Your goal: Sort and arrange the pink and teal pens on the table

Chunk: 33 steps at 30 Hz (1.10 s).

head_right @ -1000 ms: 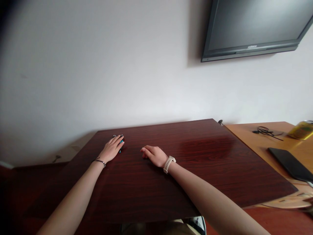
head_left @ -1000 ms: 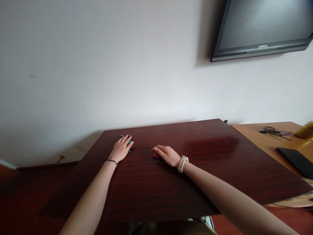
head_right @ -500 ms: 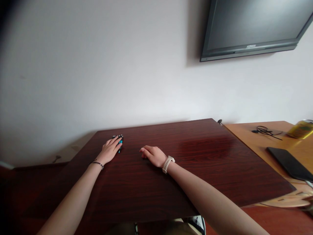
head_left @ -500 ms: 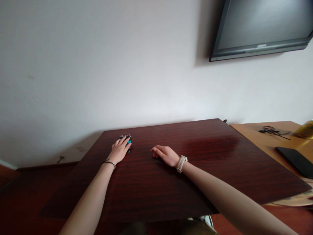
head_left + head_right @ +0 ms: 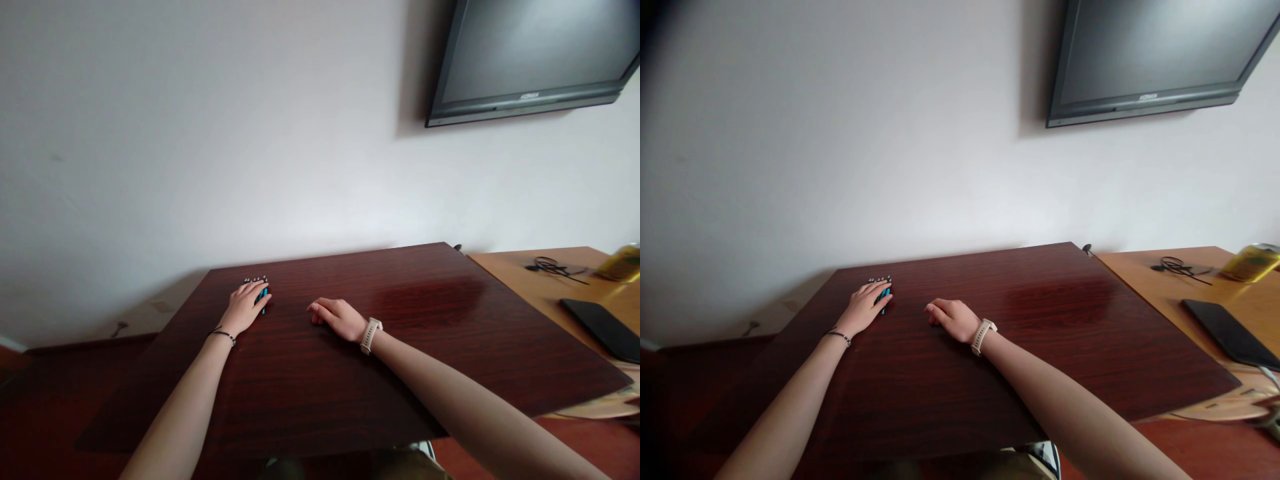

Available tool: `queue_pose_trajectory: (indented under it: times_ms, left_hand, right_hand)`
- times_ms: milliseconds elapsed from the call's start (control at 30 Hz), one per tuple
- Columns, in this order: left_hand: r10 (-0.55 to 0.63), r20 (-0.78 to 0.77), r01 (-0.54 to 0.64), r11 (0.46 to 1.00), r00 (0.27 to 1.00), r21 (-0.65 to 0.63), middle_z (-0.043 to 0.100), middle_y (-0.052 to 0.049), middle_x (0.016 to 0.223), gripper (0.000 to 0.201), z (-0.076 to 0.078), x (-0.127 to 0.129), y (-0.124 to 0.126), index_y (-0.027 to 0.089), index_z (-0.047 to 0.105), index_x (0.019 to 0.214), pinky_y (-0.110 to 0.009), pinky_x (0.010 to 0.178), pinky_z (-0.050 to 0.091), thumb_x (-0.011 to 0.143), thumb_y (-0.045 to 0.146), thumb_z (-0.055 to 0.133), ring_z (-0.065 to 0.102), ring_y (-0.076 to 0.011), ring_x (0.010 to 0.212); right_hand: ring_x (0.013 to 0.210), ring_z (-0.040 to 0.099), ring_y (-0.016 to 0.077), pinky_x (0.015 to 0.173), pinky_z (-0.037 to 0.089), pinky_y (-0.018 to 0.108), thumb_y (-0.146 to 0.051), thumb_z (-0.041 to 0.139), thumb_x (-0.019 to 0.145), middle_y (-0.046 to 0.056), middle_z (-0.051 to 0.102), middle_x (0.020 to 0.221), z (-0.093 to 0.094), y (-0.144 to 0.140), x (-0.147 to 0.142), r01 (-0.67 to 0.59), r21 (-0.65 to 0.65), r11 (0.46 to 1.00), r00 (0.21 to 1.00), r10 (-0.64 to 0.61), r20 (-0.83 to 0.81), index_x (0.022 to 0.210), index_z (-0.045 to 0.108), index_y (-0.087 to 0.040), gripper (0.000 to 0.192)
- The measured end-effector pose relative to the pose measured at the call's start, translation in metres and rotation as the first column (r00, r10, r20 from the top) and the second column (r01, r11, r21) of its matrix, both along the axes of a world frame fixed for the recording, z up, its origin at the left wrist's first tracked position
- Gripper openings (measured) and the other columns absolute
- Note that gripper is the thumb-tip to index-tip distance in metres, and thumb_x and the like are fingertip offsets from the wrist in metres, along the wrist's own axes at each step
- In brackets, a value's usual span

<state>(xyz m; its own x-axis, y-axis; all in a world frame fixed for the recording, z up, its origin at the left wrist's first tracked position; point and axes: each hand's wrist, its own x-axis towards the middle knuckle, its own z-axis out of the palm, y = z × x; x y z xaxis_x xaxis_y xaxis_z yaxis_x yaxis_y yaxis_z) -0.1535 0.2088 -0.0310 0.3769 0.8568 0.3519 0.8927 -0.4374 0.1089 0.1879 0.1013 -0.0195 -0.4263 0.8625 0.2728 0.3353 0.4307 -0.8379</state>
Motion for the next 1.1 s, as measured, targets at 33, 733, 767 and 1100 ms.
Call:
queue_pose_trajectory:
  times_ms: [33,733,767,1100]
  left_hand:
    - [-0.004,0.003,0.004,1.0,1.0,0.0,0.06,-0.007,0.155,0.051,0.0,0.0,0.0,0.031,0.064,0.144,-0.05,0.12,0.04,0.106,0.057,0.043,0.052,-0.0308,0.144]
    - [0.104,-0.073,-0.109,0.991,0.992,-0.074,0.035,-0.013,0.173,0.069,-0.017,-0.002,0.005,0.02,0.039,0.166,-0.054,0.128,0.03,0.108,0.056,0.034,0.03,-0.0352,0.161]
    - [0.1,-0.074,-0.106,0.991,0.992,-0.082,0.033,-0.012,0.174,0.069,-0.016,-0.001,0.004,0.02,0.038,0.167,-0.054,0.129,0.029,0.108,0.056,0.032,0.029,-0.035,0.161]
    - [0.063,-0.032,-0.065,0.997,0.998,-0.05,0.042,-0.015,0.169,0.071,-0.008,0.006,-0.003,0.014,0.044,0.162,-0.049,0.13,0.031,0.106,0.057,0.039,0.037,-0.0316,0.158]
  right_hand:
    - [0.082,0.07,0.0158,0.083,0.049,0.028,-0.059,0.039,0.112,0.001,0.078,0.09,0.0,0.0,0.0,0.001,0.001,1.0,1.0,-0.001,0.001,0.098,0.072,-0.023,0.051]
    - [0.082,0.069,0.016,0.083,0.049,0.029,-0.06,0.038,0.111,0.002,0.078,0.091,-0.002,0.0,-0.001,0.0,0.011,1.0,1.0,0.0,0.006,0.097,0.073,-0.022,0.053]
    - [0.082,0.069,0.0158,0.083,0.049,0.029,-0.06,0.038,0.111,0.002,0.078,0.09,-0.003,0.001,-0.001,0.001,0.012,1.0,1.0,-0.001,0.008,0.096,0.073,-0.022,0.053]
    - [0.079,0.069,0.0157,0.08,0.049,0.029,-0.06,0.039,0.111,0.002,0.077,0.088,-0.001,0.001,-0.002,-0.006,0.007,1.0,1.0,0.006,-0.012,0.094,0.071,-0.022,0.053]
